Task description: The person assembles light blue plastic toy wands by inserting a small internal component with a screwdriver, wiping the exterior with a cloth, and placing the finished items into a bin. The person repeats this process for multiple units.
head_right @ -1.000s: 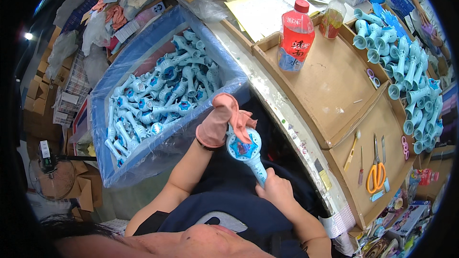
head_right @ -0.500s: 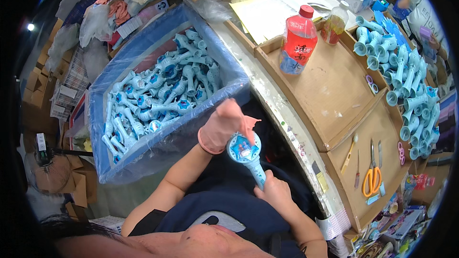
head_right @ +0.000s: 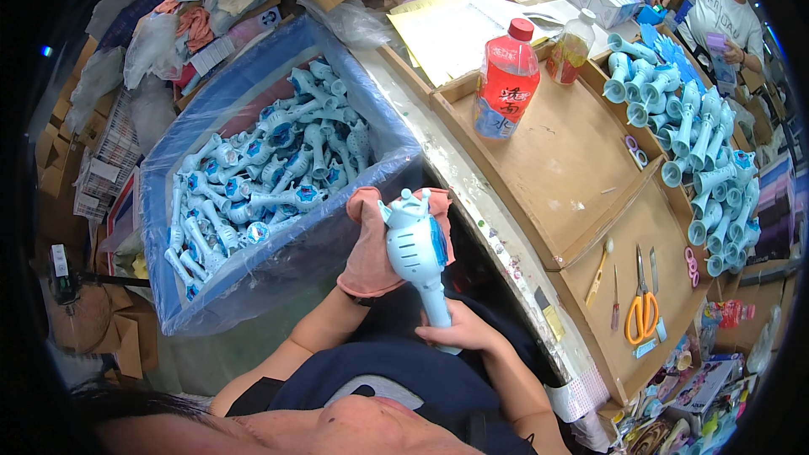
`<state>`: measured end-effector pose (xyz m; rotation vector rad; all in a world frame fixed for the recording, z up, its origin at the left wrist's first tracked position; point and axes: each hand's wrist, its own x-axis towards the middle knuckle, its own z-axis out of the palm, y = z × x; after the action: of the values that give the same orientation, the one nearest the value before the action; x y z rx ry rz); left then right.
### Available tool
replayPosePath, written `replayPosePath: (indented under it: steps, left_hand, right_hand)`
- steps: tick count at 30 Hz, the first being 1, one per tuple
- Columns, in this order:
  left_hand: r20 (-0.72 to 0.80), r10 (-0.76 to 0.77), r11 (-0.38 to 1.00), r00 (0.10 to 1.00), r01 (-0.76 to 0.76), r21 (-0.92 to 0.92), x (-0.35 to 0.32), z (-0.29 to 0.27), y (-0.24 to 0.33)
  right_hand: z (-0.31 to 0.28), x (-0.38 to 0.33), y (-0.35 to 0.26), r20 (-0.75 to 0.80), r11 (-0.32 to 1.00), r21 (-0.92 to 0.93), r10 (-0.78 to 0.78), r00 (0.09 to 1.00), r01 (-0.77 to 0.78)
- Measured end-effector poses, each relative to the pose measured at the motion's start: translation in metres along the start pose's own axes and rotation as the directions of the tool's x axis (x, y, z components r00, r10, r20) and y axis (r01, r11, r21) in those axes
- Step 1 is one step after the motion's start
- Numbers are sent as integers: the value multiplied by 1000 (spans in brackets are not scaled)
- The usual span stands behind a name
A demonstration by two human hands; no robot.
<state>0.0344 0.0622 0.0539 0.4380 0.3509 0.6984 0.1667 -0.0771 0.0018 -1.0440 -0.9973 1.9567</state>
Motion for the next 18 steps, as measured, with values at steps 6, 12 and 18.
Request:
replayPosePath:
  steps: [6, 12, 18]
  left_hand:
    - [-35, 186, 948, 982, -170, 268, -14, 14, -1]
    - [215, 72, 986, 974, -102, 132, -9, 17, -3]
    - [64, 187, 840, 980, -193, 507, -16, 11, -2]
  right_hand:
    - [7, 7, -4, -86, 996, 94, 17, 996, -9]
    - [18, 12, -14, -183, 962, -222, -199, 963, 157]
    - [17, -2, -66, -345, 546, -758, -800, 491, 356]
